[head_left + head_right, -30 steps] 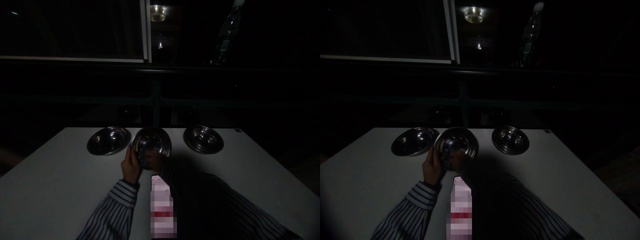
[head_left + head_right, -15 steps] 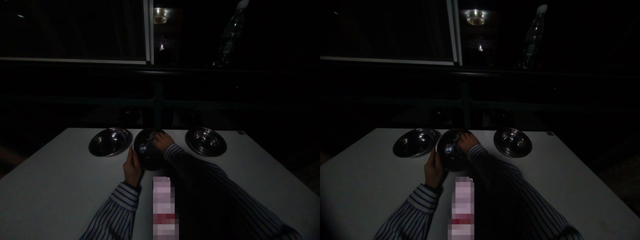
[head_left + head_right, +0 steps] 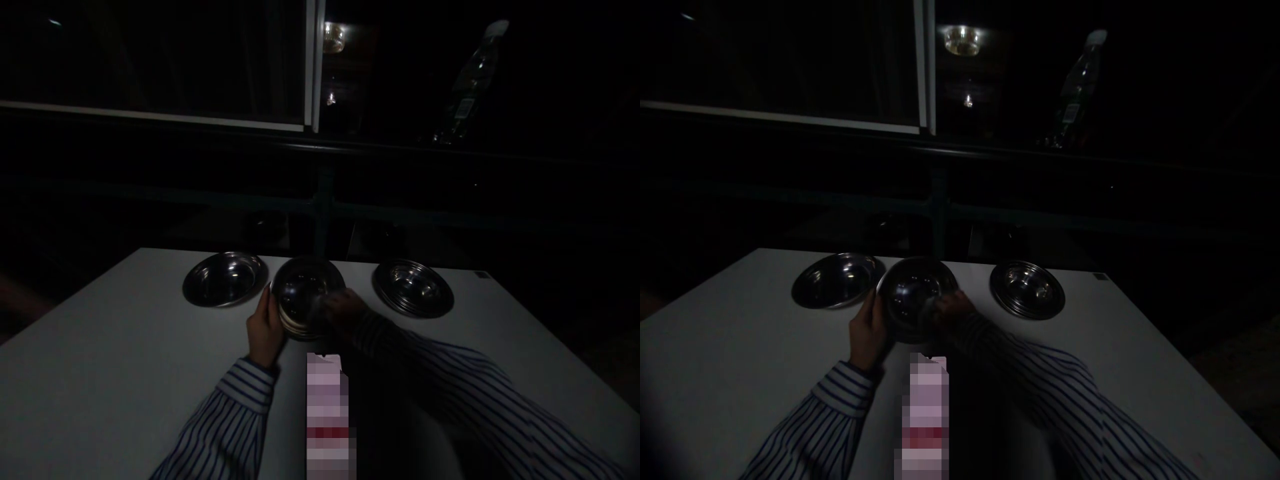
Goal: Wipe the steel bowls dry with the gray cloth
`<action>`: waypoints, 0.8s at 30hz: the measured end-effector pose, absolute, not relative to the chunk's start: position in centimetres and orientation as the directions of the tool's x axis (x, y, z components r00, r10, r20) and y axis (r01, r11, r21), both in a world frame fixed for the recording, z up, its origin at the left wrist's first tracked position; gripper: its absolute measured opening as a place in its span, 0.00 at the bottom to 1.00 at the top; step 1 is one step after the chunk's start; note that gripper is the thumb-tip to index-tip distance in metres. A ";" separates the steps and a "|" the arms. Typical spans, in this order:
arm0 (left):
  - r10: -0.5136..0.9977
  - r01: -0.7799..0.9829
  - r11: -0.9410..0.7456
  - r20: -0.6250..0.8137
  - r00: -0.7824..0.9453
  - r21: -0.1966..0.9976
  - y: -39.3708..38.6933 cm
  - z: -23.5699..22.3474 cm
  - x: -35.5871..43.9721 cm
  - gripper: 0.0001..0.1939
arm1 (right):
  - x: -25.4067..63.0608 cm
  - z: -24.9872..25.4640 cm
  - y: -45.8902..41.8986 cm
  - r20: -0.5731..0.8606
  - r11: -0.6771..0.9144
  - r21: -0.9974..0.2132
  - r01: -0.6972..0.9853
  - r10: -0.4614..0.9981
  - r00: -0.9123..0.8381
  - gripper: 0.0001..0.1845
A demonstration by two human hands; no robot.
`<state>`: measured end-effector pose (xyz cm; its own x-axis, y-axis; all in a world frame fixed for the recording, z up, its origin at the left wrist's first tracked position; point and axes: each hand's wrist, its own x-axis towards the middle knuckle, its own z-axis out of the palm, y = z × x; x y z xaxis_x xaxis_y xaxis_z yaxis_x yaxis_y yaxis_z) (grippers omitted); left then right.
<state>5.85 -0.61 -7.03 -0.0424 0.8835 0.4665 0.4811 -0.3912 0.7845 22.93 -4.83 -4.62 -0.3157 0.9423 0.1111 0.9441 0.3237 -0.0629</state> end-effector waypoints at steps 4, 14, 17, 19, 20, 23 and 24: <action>0.872 0.458 -0.396 0.482 -0.083 0.796 -0.6 -6.8 6.5 0.21 | 22.2 -4.7 -4.2 0.090 0.275 0.008 0.961 0.957 -0.275 0.13; 0.890 0.462 -0.390 0.454 -0.033 0.797 -0.8 -6.6 6.0 0.22 | 24.1 -4.2 -3.5 0.074 0.433 0.111 0.894 0.894 -0.442 0.10; 0.908 0.458 -0.383 0.418 0.027 0.802 -0.8 -6.4 6.3 0.23 | 25.8 -2.1 -1.3 0.107 0.468 0.185 0.864 0.864 -0.491 0.14; 0.916 0.456 -0.376 0.398 0.052 0.807 -0.8 -6.6 6.4 0.23 | 25.5 -1.3 0.4 0.124 0.553 0.232 0.801 0.799 -0.588 0.16; 0.917 0.452 -0.377 0.395 0.056 0.809 -0.8 -6.6 6.5 0.23 | 25.2 -1.1 1.1 0.126 0.594 0.262 0.761 0.760 -0.637 0.17; 0.913 0.435 -0.384 0.405 0.047 0.814 -0.7 -6.8 6.2 0.23 | 25.0 -1.4 1.8 0.096 0.615 0.340 0.712 0.730 -0.676 0.18; 0.914 0.434 -0.380 0.405 0.038 0.817 -0.7 -6.7 6.0 0.23 | 25.3 -1.7 1.6 0.081 0.589 0.349 0.729 0.756 -0.650 0.17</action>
<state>6.01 -0.70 -6.74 0.0378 0.9137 0.4046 0.4343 -0.3797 0.8168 25.26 1.56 -1.69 -0.6498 0.7558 0.0812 0.7288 0.5892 0.3488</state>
